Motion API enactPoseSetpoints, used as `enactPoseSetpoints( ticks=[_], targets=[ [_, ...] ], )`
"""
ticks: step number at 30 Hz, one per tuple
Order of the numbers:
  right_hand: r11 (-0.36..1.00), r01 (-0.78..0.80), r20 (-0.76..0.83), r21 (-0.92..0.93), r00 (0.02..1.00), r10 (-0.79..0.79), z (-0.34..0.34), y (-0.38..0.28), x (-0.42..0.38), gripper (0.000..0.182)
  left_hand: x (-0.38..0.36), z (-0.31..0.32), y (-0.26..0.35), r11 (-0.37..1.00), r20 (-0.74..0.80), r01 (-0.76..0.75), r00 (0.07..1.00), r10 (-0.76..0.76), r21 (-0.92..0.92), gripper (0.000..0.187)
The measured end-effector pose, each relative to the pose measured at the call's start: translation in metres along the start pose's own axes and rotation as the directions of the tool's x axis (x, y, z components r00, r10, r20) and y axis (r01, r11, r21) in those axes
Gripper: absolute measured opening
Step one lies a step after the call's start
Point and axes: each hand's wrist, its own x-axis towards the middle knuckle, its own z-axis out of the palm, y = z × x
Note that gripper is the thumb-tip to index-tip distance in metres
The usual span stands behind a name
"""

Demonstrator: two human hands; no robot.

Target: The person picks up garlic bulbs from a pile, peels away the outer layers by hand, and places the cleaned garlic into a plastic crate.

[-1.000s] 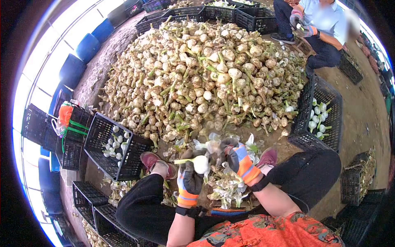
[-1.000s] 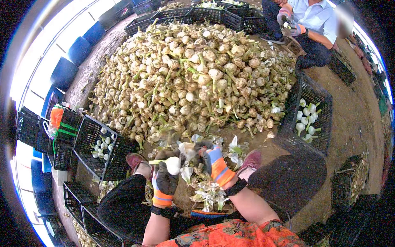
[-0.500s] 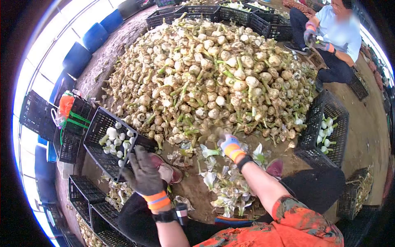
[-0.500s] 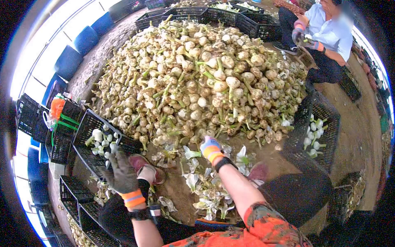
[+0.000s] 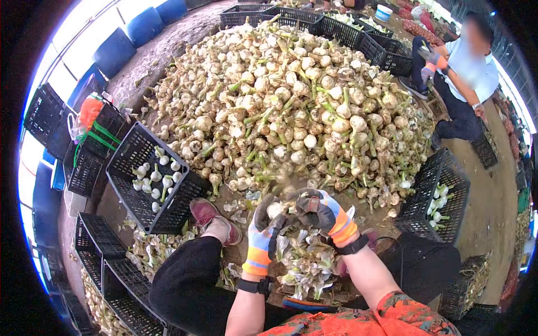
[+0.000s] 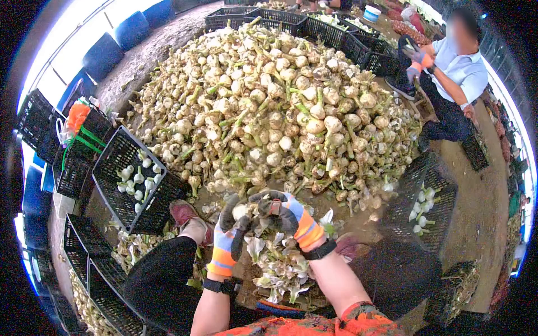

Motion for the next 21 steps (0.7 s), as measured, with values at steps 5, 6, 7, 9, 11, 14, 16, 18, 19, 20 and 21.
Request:
enactPoseSetpoints(
  ticks=[5, 6, 7, 9, 11, 14, 16, 18, 19, 20, 21],
  targets=[
    [0.953, 0.276, -0.169, -0.129, 0.94, -0.295, 0.042, 0.026, -0.006, 0.033, -0.012, 0.006, -0.003, 0.947, 0.067, -0.303, 0.953, 0.297, 0.109, 0.052],
    [0.912, 0.33, -0.144, -0.245, 0.918, -0.371, 0.033, 0.04, -0.003, 0.03, -0.015, 0.009, -0.004, 0.971, 0.023, -0.239, 0.971, 0.239, 0.004, 0.056],
    [0.854, 0.379, -0.112, -0.356, 0.89, -0.441, 0.04, 0.041, 0.0, 0.027, -0.018, 0.012, -0.002, 0.97, 0.033, -0.244, 0.969, 0.244, 0.003, 0.056],
    [0.922, 0.385, -0.131, 0.041, 0.917, -0.377, 0.052, 0.042, -0.012, 0.036, -0.025, 0.016, 0.001, 0.876, 0.114, -0.435, 0.9, 0.42, 0.207, 0.051],
    [0.869, 0.397, -0.134, -0.296, 0.884, -0.449, 0.06, 0.036, -0.02, 0.03, -0.028, 0.014, 0.0, 0.868, 0.122, -0.452, 0.892, 0.435, 0.205, 0.046],
    [0.653, 0.409, 0.062, -0.637, 0.872, -0.486, 0.067, 0.02, -0.039, 0.031, -0.032, 0.015, 0.0, 0.957, 0.012, -0.291, 0.957, 0.291, -0.017, 0.053],
    [0.724, 0.353, 0.113, -0.593, 0.926, -0.359, 0.076, 0.009, -0.047, 0.035, -0.033, 0.018, 0.004, 0.916, 0.053, -0.397, 0.917, 0.395, 0.05, 0.052],
    [0.766, 0.38, 0.117, -0.518, 0.919, -0.377, 0.076, 0.015, -0.047, 0.034, -0.036, 0.02, 0.011, 0.948, 0.002, -0.316, 0.949, 0.316, -0.037, 0.055],
    [0.807, 0.403, 0.12, -0.432, 0.912, -0.392, 0.082, 0.014, -0.047, 0.034, -0.036, 0.021, 0.01, 0.947, 0.004, -0.318, 0.948, 0.318, -0.041, 0.055],
    [0.931, 0.321, 0.057, -0.175, 0.947, -0.316, 0.092, 0.005, -0.059, 0.031, -0.036, 0.022, 0.008, 0.917, 0.061, -0.395, 0.918, 0.393, 0.044, 0.058],
    [0.93, 0.322, 0.059, -0.177, 0.947, -0.316, 0.09, 0.007, -0.057, 0.031, -0.036, 0.022, 0.007, 0.873, 0.125, -0.472, 0.88, 0.458, 0.126, 0.06]
  ],
)
